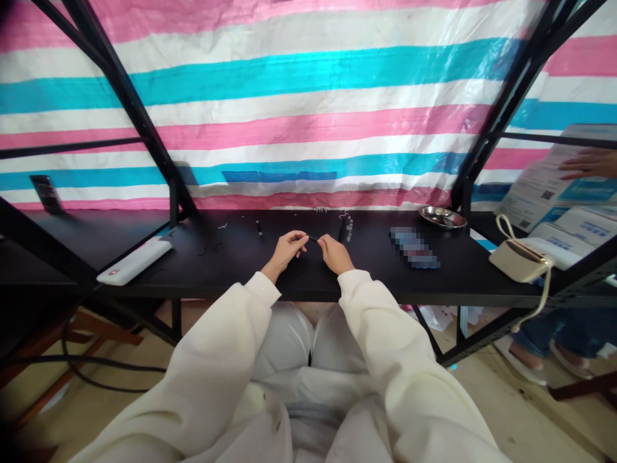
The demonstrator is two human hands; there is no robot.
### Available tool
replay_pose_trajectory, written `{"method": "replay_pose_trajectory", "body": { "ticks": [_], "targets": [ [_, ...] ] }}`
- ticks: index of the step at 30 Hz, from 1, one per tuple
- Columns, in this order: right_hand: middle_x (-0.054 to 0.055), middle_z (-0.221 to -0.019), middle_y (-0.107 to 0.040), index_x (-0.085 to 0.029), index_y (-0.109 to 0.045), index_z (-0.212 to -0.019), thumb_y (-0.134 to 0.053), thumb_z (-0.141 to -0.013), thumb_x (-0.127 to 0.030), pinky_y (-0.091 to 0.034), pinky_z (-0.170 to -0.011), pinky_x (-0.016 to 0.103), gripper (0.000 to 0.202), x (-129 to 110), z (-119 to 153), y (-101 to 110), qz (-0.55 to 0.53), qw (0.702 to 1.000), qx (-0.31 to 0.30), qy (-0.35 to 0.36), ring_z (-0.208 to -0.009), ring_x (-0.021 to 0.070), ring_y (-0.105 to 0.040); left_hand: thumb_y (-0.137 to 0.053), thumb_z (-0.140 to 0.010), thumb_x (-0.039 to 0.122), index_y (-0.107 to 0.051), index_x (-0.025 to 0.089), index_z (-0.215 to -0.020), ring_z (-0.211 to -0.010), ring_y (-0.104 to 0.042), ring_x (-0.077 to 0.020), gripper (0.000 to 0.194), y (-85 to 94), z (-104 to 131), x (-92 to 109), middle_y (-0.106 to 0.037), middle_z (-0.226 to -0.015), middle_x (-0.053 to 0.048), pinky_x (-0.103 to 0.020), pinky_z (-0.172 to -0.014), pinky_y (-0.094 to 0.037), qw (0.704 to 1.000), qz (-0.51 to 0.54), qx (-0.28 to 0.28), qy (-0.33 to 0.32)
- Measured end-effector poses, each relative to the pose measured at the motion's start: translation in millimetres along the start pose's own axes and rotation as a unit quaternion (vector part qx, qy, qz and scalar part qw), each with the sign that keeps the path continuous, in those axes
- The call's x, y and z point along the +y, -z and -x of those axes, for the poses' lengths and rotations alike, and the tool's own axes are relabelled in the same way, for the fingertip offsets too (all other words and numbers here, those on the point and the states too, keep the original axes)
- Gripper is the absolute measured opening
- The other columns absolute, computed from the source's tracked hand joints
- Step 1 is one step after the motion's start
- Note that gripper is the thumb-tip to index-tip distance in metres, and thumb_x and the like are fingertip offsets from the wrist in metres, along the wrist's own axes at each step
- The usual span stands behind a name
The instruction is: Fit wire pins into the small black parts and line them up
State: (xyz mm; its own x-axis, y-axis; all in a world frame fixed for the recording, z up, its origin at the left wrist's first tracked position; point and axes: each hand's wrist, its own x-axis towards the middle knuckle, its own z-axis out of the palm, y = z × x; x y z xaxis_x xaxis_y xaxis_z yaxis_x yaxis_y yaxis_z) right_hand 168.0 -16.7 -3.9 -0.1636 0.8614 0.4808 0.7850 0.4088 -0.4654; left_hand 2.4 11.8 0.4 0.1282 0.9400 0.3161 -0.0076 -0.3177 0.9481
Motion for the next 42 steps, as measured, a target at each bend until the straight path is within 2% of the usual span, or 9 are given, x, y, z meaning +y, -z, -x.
{"method": "replay_pose_trajectory", "body": {
  "ticks": [6, 12, 19, 22, 25, 27, 31, 35, 42],
  "targets": [
    [0.005, -0.086, -0.063, -0.019, -0.054, -0.094, -0.026, -0.094, -0.032, -0.038, -0.071, 0.022, 0.031, -0.3, -0.3, -0.2, -0.020, 1.000, -0.006, 0.013, -0.077, 0.0146, -0.058, -0.069, -0.066, 0.042, -0.063, 0.011, -0.087, -0.052, -0.055, -0.0081, 0.038, -2.5, 0.6, 2.2, -0.062, -0.071, -0.004, -0.017, -0.037, -0.034, 0.999, 0.006, -0.015, 0.031],
    [0.005, -0.083, -0.063, -0.020, -0.053, -0.088, -0.024, -0.095, -0.031, -0.038, -0.068, 0.021, 0.032, -0.3, -0.7, -1.1, -0.001, 1.000, -0.001, 0.023, -0.076, 0.0152, -0.059, -0.070, -0.065, 0.045, -0.066, 0.010, -0.082, -0.051, -0.053, -0.0073, 0.039, -9.8, 4.2, 4.4, -0.065, -0.073, -0.007, -0.018, -0.039, -0.035, 0.995, 0.017, -0.092, 0.044],
    [0.005, -0.077, -0.063, -0.020, -0.054, -0.082, -0.022, -0.096, -0.033, -0.037, -0.068, 0.023, 0.037, -3.2, -0.3, 1.3, 0.051, 0.999, -0.004, -0.008, -0.074, 0.0162, -0.060, -0.070, -0.065, 0.044, -0.063, 0.011, -0.066, -0.040, -0.046, -0.0059, 0.034, -14.5, 3.4, 16.1, -0.060, -0.055, -0.003, -0.019, -0.037, -0.031, 0.997, -0.026, -0.054, 0.055],
    [0.004, -0.075, -0.063, -0.020, -0.054, -0.080, -0.022, -0.096, -0.034, -0.036, -0.068, 0.023, 0.039, -5.0, 0.0, 2.5, 0.064, 0.998, -0.006, -0.018, -0.073, 0.0163, -0.060, -0.068, -0.067, 0.037, -0.061, 0.012, -0.065, -0.038, -0.046, -0.0063, 0.026, 2.1, -7.0, 14.3, -0.063, -0.061, -0.004, -0.020, -0.036, -0.031, 0.995, -0.083, 0.002, 0.053],
    [0.004, -0.075, -0.063, -0.020, -0.055, -0.081, -0.022, -0.096, -0.034, -0.036, -0.068, 0.023, 0.039, -5.1, -0.1, 2.2, 0.060, 0.998, -0.018, -0.018, -0.073, 0.0159, -0.060, -0.064, -0.067, 0.030, -0.060, 0.013, -0.064, -0.035, -0.044, -0.0077, 0.017, 32.1, -19.1, 9.8, -0.061, -0.055, -0.003, -0.022, -0.039, -0.033, 0.977, -0.190, 0.071, 0.066],
    [0.003, -0.075, -0.063, -0.020, -0.055, -0.081, -0.023, -0.096, -0.034, -0.036, -0.068, 0.023, 0.038, -4.1, -0.4, 1.1, 0.060, 0.998, -0.030, -0.014, -0.073, 0.0157, -0.060, -0.062, -0.066, 0.028, -0.060, 0.015, -0.065, -0.037, -0.047, -0.0099, 0.013, 54.2, -24.2, 8.5, -0.060, -0.052, -0.003, -0.023, -0.042, -0.035, 0.950, -0.285, 0.108, 0.067],
    [0.003, -0.073, -0.063, -0.020, -0.054, -0.077, -0.025, -0.095, -0.034, -0.036, -0.067, 0.023, 0.037, -0.8, -0.8, -2.2, 0.048, 0.998, -0.028, 0.005, -0.071, 0.0155, -0.060, -0.060, -0.064, 0.028, -0.062, 0.017, -0.063, -0.059, -0.059, -0.0173, 0.012, 91.9, -24.9, 12.8, -0.062, -0.055, -0.005, -0.025, -0.056, -0.041, 0.877, -0.444, 0.175, 0.056],
    [0.003, -0.071, -0.063, -0.020, -0.054, -0.074, -0.027, -0.095, -0.034, -0.035, -0.065, 0.023, 0.036, 2.1, -1.3, -5.0, 0.036, 0.999, -0.023, 0.012, -0.068, 0.0151, -0.059, -0.058, -0.065, 0.036, -0.065, 0.017, -0.069, -0.072, -0.062, -0.0204, 0.020, 121.3, -23.0, 17.4, -0.067, -0.070, -0.008, -0.027, -0.064, -0.043, 0.833, -0.512, 0.185, 0.101],
    [0.003, -0.070, -0.063, -0.020, -0.054, -0.073, -0.029, -0.095, -0.033, -0.033, -0.063, 0.023, 0.036, 0.6, -1.0, -4.2, 0.046, 0.999, -0.026, 0.005, -0.066, 0.0151, -0.059, -0.057, -0.068, 0.030, -0.067, 0.018, -0.079, -0.081, -0.062, -0.0215, 0.019, 149.6, -31.0, 8.1, -0.068, -0.080, -0.009, -0.027, -0.070, -0.044, 0.809, -0.550, 0.157, 0.139]
  ]
}}
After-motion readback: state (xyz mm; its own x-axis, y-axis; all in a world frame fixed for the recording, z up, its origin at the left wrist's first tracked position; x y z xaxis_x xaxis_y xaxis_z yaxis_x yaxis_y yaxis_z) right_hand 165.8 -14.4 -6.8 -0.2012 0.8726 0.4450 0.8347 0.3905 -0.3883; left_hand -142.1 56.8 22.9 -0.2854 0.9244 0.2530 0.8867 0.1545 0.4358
